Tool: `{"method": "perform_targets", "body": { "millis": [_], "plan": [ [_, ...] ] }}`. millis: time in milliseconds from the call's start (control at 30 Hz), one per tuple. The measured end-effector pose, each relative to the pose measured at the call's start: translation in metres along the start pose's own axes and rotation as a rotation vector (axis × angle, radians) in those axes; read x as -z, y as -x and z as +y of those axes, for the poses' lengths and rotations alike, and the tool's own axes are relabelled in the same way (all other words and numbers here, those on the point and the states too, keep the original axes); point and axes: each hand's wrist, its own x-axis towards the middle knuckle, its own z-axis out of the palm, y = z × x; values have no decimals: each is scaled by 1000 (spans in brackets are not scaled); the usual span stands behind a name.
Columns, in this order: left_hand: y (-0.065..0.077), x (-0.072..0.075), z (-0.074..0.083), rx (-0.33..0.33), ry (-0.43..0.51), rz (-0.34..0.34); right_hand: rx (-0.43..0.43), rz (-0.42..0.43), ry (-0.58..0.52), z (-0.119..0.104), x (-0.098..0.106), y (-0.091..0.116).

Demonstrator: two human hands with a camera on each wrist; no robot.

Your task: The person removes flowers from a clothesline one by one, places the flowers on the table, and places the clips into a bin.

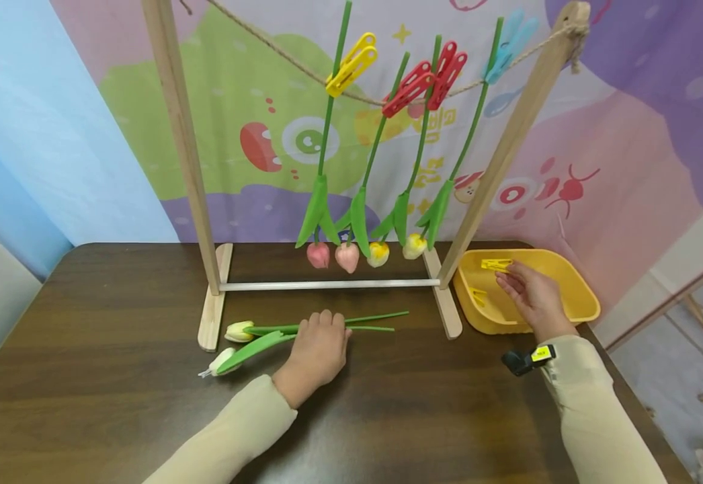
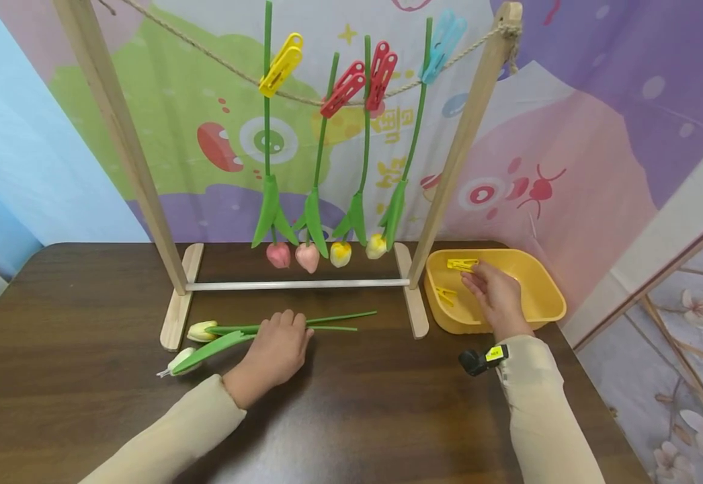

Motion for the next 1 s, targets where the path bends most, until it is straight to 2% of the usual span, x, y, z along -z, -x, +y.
{"method": "perform_targets", "body": {
  "millis": [267, 633, 1000],
  "plan": [
    [-2, -7, 3, -6, -8, -32, -24, 41, 32, 5, 7, -12],
    [-3, -14, 4, 0, -10, -35, -76, 112, 95, 9, 4, -20],
    [-7, -15, 5, 29, 4, -127, -130, 182, 343, 14, 4, -35]
  ]
}}
